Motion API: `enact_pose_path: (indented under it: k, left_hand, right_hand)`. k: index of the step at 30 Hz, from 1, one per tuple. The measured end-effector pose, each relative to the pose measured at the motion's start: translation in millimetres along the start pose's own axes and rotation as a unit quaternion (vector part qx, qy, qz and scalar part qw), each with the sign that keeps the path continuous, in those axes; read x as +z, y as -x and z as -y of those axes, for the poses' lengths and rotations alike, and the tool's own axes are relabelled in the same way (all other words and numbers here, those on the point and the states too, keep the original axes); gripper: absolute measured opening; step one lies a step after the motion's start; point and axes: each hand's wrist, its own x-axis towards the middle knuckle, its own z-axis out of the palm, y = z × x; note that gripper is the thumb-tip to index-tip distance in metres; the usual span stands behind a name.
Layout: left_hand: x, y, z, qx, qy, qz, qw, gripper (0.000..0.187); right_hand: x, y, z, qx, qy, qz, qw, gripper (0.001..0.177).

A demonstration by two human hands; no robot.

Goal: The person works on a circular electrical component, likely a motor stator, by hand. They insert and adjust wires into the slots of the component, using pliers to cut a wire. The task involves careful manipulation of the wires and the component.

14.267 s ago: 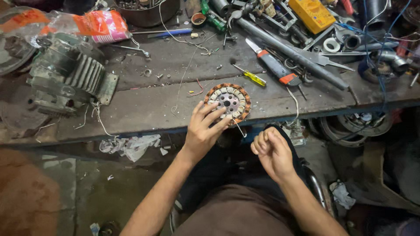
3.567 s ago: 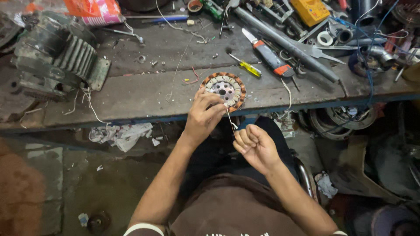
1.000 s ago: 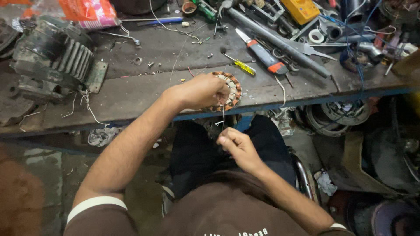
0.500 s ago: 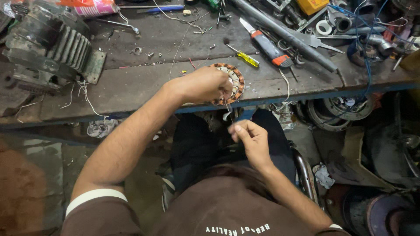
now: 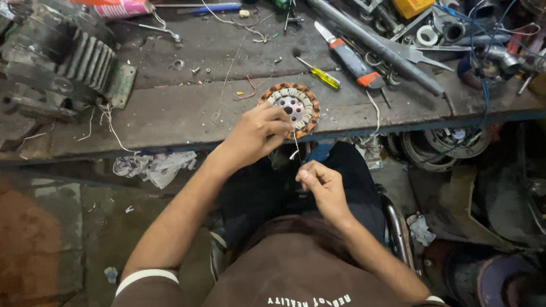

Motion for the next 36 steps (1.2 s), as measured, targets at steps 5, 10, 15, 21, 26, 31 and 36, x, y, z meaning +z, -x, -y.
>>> enact_pose_path:
  k: [5, 10, 15, 21, 26, 31, 36]
  left_hand:
    - [10, 8, -3, 0.012, -0.003, -0.058, 0.998, 0.022]
    - [35, 17, -14, 0.024, -0.050, -0.164, 0.985, 0.030]
    - [39, 21, -20, -0.011, -0.043, -0.161, 0.986, 0.031]
    - [38, 14, -37, -0.031, -0.058, -0.194, 0.979, 0.026]
    - [36, -4, -26, -0.070, 0.002, -0.199, 0.977, 0.019]
    - [31, -12, -17, -0.099, 0.062, -0.179, 0.977, 0.009]
    - [31, -16, -10, -0.142, 0.114, -0.167, 0.969, 0.010]
  right_hand:
    - [-23, -12, -4, 0.044, -0.072, -0.071, 0.994, 0.029]
    - [-30, -14, 4, 0.031, -0.026, -0.095, 0.995, 0.029]
    - [-10, 6, 36, -0.088, 0.130, 0.018, 0.987, 0.028]
    - [-8, -16, 101, -0.214, 0.275, -0.037, 0.937, 0.018]
    - [-7, -35, 129, -0.215, 0.299, 0.006, 0.930, 0.015]
    - [-9, -52, 132, -0.275, 0.307, -0.036, 0.910, 0.011]
    - [-23, -74, 128, -0.275, 0.153, -0.148, 0.938, 0.015]
